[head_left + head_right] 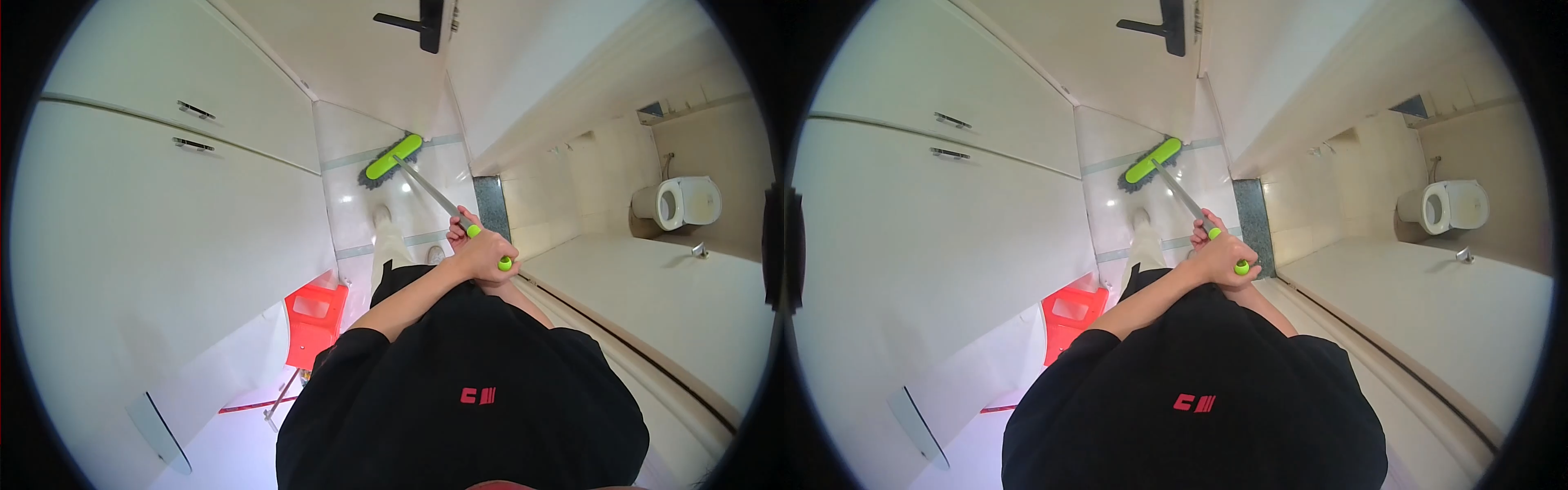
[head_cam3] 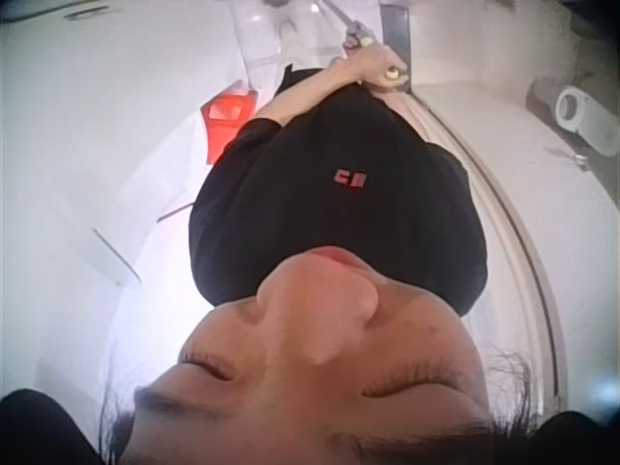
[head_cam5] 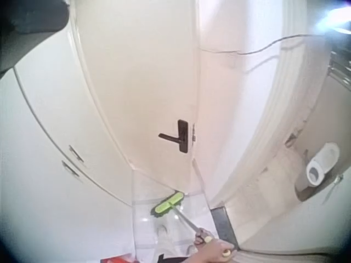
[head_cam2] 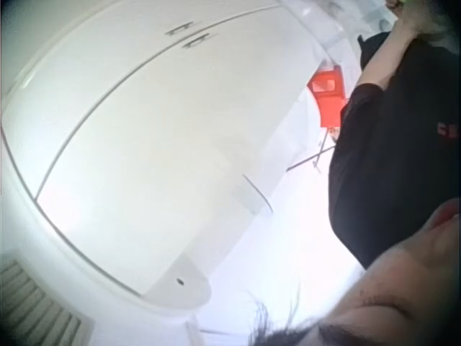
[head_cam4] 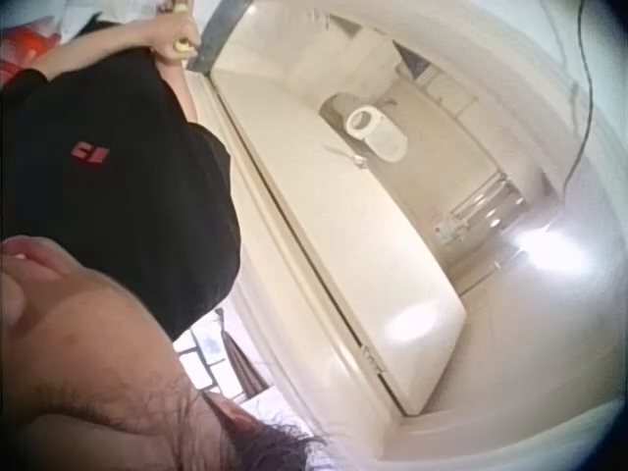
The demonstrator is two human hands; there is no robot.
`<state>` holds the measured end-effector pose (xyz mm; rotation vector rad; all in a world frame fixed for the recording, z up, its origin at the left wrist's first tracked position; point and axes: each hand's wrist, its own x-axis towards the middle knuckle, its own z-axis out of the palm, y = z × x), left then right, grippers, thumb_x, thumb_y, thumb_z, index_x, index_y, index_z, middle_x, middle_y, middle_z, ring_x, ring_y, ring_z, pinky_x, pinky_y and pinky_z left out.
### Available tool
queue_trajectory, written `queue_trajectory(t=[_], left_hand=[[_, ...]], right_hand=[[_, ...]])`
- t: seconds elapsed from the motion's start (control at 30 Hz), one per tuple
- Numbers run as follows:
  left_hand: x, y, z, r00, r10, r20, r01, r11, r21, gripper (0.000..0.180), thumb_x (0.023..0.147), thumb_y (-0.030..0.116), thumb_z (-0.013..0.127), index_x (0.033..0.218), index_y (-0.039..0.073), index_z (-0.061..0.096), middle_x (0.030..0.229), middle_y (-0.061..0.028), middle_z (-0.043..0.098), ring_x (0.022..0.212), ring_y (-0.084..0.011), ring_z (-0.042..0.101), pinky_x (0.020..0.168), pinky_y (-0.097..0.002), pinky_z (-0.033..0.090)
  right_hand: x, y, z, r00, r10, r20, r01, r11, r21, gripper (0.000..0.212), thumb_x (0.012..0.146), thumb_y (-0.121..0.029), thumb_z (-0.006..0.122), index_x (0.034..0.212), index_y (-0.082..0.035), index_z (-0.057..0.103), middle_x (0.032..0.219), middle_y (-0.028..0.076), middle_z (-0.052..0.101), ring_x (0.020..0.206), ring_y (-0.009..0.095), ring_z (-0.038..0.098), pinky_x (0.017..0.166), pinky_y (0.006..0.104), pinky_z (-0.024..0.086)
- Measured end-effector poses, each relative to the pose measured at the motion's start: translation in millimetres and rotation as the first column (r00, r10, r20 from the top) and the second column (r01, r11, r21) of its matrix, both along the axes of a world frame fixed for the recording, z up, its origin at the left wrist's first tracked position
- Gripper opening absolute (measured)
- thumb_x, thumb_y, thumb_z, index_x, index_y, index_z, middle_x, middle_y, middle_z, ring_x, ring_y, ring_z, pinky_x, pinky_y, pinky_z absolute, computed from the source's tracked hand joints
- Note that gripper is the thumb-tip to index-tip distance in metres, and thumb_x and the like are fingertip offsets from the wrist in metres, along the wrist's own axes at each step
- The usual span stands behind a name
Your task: Mop the tiled and carpeted floor in a bedroom area.
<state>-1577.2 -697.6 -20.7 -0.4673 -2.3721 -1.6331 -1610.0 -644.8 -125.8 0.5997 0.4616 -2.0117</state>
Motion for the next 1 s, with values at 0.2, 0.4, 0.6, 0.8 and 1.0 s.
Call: queue_trajectory(t=[0.2, 0.4, 0.6, 0.8, 1.0], left_hand=[[26.7, 66.7, 7.9, 0.999, -0.048, -0.002, 0.048, 0.999, 0.004, 0.028, 0.07, 0.019, 0.066, 0.056, 0.004, 0.048, 0.052, -0.0118, 0.05, 0.05, -0.0309, 0.053, 0.049, -0.0398, 0.039], [77.6, 93.0, 6.5, 0.997, 0.063, -0.051, -0.065, 0.997, -0.037, 0.025, 0.069, 0.016, 0.067, 0.061, 0.004, 0.047, 0.061, -0.0127, 0.052, 0.062, -0.0325, 0.055, 0.057, -0.041, 0.042], [194.5, 104.8, -4.4, 0.953, 0.303, -0.021, -0.302, 0.953, 0.032, 0.016, 0.066, 0.01, 0.067, 0.063, 0.005, 0.052, 0.064, -0.0115, 0.054, 0.066, -0.0306, 0.055, 0.06, -0.039, 0.042], [338.4, 143.6, -42.7, 0.936, 0.35, 0.033, -0.349, 0.937, -0.031, 0.015, 0.062, 0.007, 0.066, 0.06, 0.008, 0.052, 0.065, -0.0097, 0.054, 0.066, -0.0291, 0.055, 0.061, -0.0387, 0.044], [453.8, 209.7, -39.7, 0.938, 0.343, 0.056, -0.338, 0.938, -0.078, 0.014, 0.062, 0.008, 0.066, 0.059, 0.009, 0.052, 0.066, -0.0091, 0.054, 0.067, -0.0282, 0.055, 0.061, -0.038, 0.044]], right_hand=[[29.3, 72.0, 9.6, 0.998, -0.068, 0.016, 0.067, 0.997, 0.035, 0.025, 0.088, -0.02, 0.057, 0.111, -0.011, 0.052, 0.078, 0.006, 0.052, 0.055, 0.011, 0.039, 0.052, 0.0241, 0.035], [73.3, 105.4, 3.8, 0.985, -0.014, -0.169, 0.024, 0.998, 0.059, 0.032, 0.086, -0.018, 0.058, 0.116, -0.012, 0.047, 0.081, 0.008, 0.053, 0.06, 0.013, 0.045, 0.055, 0.0265, 0.041], [144.7, 112.4, 20.8, 0.946, 0.321, -0.054, -0.304, 0.931, 0.203, 0.039, 0.083, -0.011, 0.059, 0.118, -0.015, 0.041, 0.085, 0.009, 0.052, 0.067, 0.015, 0.051, 0.061, 0.0296, 0.047], [253.0, 130.6, -18.6, 0.718, 0.649, -0.253, -0.439, 0.704, 0.558, 0.048, 0.079, -0.004, 0.058, 0.12, -0.015, 0.036, 0.079, 0.013, 0.053, 0.055, 0.02, 0.052, 0.048, 0.0367, 0.047], [363.8, 195.6, -23.2, 0.513, 0.812, -0.28, -0.551, 0.561, 0.618, 0.049, 0.076, -0.004, 0.057, 0.121, -0.014, 0.041, 0.075, 0.01, 0.055, 0.058, 0.018, 0.055, 0.047, 0.0336, 0.047]])
